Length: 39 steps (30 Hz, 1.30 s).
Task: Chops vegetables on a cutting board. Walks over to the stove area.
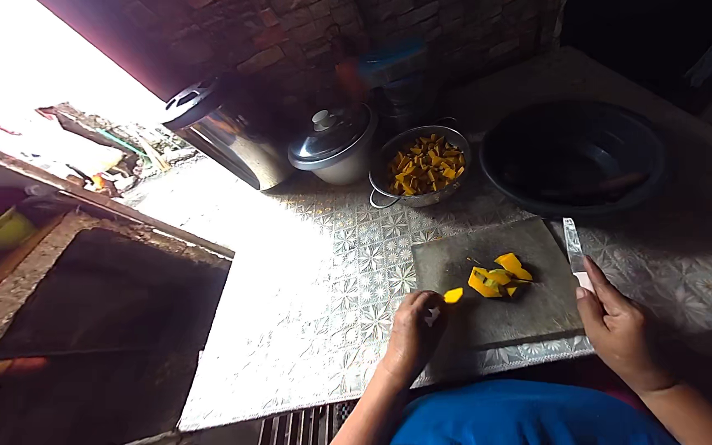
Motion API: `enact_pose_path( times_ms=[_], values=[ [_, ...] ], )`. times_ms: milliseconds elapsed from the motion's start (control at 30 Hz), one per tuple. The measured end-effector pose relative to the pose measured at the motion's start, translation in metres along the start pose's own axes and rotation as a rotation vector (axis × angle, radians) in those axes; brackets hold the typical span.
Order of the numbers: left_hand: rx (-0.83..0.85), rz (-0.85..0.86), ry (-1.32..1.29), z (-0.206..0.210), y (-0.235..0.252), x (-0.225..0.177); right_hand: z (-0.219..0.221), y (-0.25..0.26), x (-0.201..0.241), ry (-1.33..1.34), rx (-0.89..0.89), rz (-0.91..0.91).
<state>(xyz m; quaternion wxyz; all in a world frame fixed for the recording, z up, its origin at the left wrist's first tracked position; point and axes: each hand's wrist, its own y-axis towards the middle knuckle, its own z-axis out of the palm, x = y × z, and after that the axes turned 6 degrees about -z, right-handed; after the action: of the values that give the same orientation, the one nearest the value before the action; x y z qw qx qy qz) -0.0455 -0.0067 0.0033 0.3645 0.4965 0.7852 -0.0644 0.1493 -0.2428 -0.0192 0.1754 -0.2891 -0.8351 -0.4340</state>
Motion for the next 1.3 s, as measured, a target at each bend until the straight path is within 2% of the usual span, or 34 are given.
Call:
enact_pose_path(
  times_ms=[100, 200, 333, 433, 733, 1067, 1200, 1300],
  values=[
    [-0.029, 0.108, 0.077, 0.010, -0.008, -0.001, -0.002, 0.002, 0.028, -0.097, 0.078, -0.097],
    [-0.050, 0.128, 0.073, 0.011, -0.010, 0.001, -0.003, -0.005, 0.045, -0.042, 0.205, -0.119],
    [-0.098, 0.138, 0.054, 0.014, -0.013, 0.004, 0.000, -0.015, 0.052, 0.029, 0.325, -0.374],
    [-0.106, 0.158, 0.056, 0.017, -0.012, 0.006, 0.005, -0.017, 0.054, -0.004, 0.384, -0.474],
    [-0.142, 0.210, 0.056, 0.023, -0.010, 0.014, 0.006, -0.014, 0.063, -0.160, 0.401, -0.545],
    [-0.153, 0.228, 0.029, 0.026, -0.009, 0.018, 0.013, -0.008, 0.075, -0.271, 0.516, -0.559],
    [-0.153, 0.230, 0.031, 0.027, -0.009, 0.018, 0.026, -0.004, 0.074, -0.252, 0.604, -0.491],
    [-0.157, 0.231, 0.017, 0.025, -0.011, 0.017, 0.030, -0.005, 0.066, -0.171, 0.594, -0.444]
  ],
)
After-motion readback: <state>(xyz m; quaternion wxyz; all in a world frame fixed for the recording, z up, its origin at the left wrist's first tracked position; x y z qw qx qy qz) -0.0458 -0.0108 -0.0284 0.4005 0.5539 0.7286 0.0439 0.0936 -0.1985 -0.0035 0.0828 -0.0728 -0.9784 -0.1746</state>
